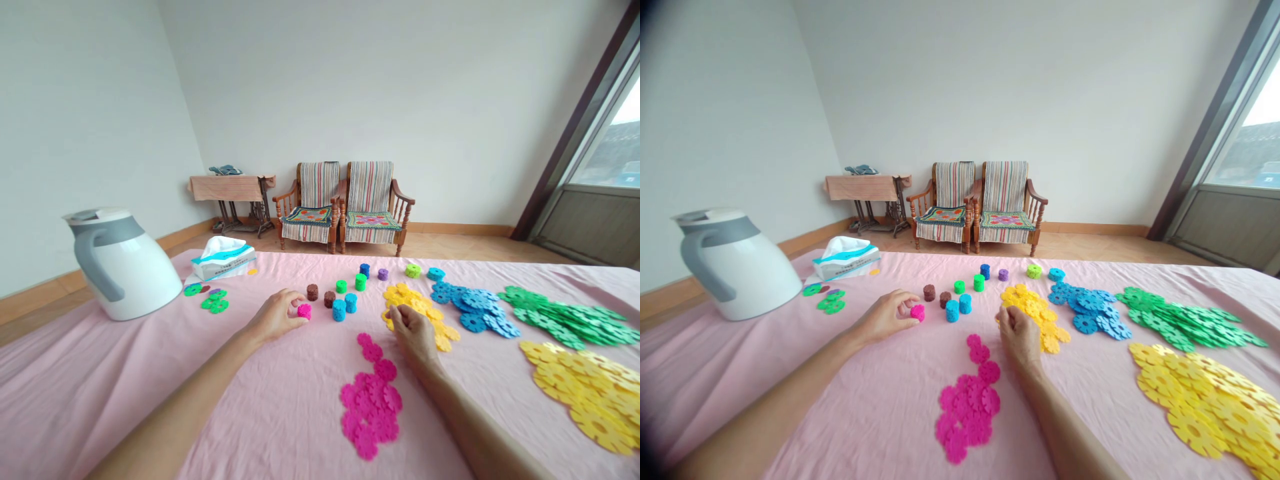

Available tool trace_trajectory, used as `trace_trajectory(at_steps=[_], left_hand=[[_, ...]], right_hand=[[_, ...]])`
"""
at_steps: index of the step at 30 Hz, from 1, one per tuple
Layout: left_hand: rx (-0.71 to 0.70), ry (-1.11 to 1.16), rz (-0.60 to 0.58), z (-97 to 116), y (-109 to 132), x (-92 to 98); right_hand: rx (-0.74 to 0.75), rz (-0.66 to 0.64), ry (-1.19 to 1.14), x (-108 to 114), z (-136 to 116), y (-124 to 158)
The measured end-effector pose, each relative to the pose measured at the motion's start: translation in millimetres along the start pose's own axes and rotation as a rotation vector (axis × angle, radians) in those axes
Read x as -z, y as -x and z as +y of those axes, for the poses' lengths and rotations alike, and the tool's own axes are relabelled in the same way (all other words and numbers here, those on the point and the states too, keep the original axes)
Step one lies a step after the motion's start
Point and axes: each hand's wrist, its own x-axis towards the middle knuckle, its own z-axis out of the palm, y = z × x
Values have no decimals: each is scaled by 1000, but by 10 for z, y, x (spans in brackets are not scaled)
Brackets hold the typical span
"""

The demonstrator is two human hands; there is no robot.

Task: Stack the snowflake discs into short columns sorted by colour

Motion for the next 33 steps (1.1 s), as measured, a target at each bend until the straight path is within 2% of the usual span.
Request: trace_trajectory(at_steps=[5, 11, 33], left_hand=[[5, -3, 30, 34, 20, -25], [-93, -52, 20, 143, 62, -66], [-79, -76, 50, 131, 54, -197]], right_hand=[[-3, -4, -10, -3, -8, -3], [-5, -4, -13, 7, -20, 6], [5, -26, 7, -10, 23, -1]])
